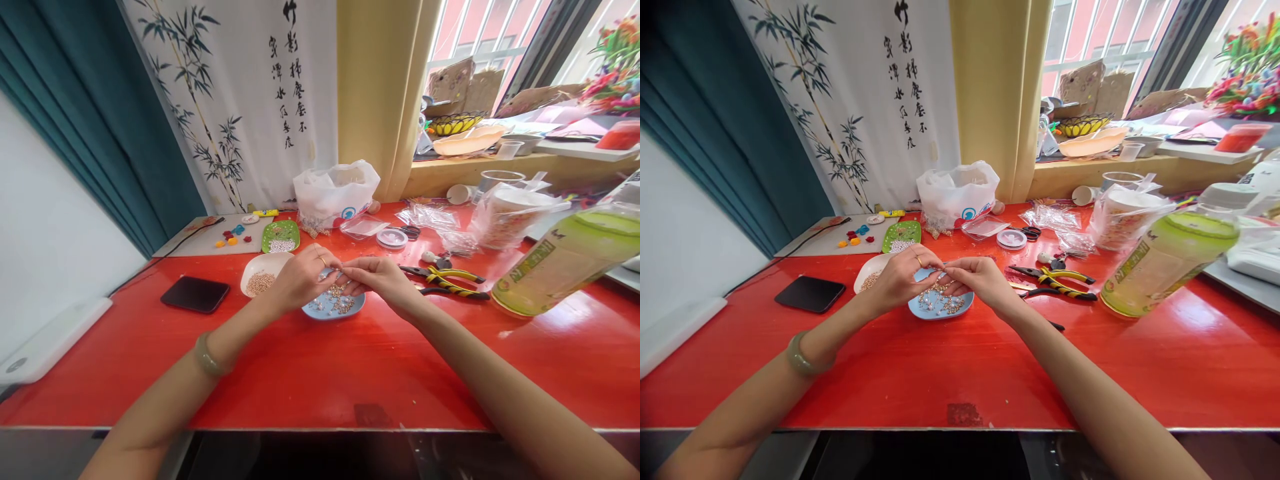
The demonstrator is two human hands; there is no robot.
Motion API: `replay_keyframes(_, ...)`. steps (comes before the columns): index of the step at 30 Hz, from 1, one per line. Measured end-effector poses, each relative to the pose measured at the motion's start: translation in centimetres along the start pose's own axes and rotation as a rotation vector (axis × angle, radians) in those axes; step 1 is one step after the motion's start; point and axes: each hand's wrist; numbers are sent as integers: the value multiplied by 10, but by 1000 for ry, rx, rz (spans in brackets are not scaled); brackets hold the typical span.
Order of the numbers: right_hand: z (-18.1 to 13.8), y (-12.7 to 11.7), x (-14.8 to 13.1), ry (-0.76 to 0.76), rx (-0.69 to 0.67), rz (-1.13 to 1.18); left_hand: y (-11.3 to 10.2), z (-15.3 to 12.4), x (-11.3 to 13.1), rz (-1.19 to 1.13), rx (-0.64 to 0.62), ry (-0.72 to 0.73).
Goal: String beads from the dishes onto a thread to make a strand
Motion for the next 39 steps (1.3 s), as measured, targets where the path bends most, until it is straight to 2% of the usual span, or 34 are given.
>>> replay_keyframes(5,-1,3,-4,-40,66,-58,1,0,1,-157,13,-123)
replay_keyframes(14,-2,5,0,-160,153,-200,4,2,4,-584,68,-569)
replay_keyframes(17,-3,5,1,-187,165,-251,6,3,2,-657,68,-659)
replay_keyframes(23,-3,5,3,-228,188,-390,11,1,-4,-732,81,-710)
replay_keyframes(32,-3,5,6,-347,253,-684,11,2,-2,-637,64,-705)
replay_keyframes(39,-4,5,7,-391,266,-749,9,2,0,-632,87,-703)
Point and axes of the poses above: each hand's wrist, its own z-axis towards the middle knuckle, its own y-axis out of the palm, x = y × z, and after that the axes turned 3 degrees about x, right-handed
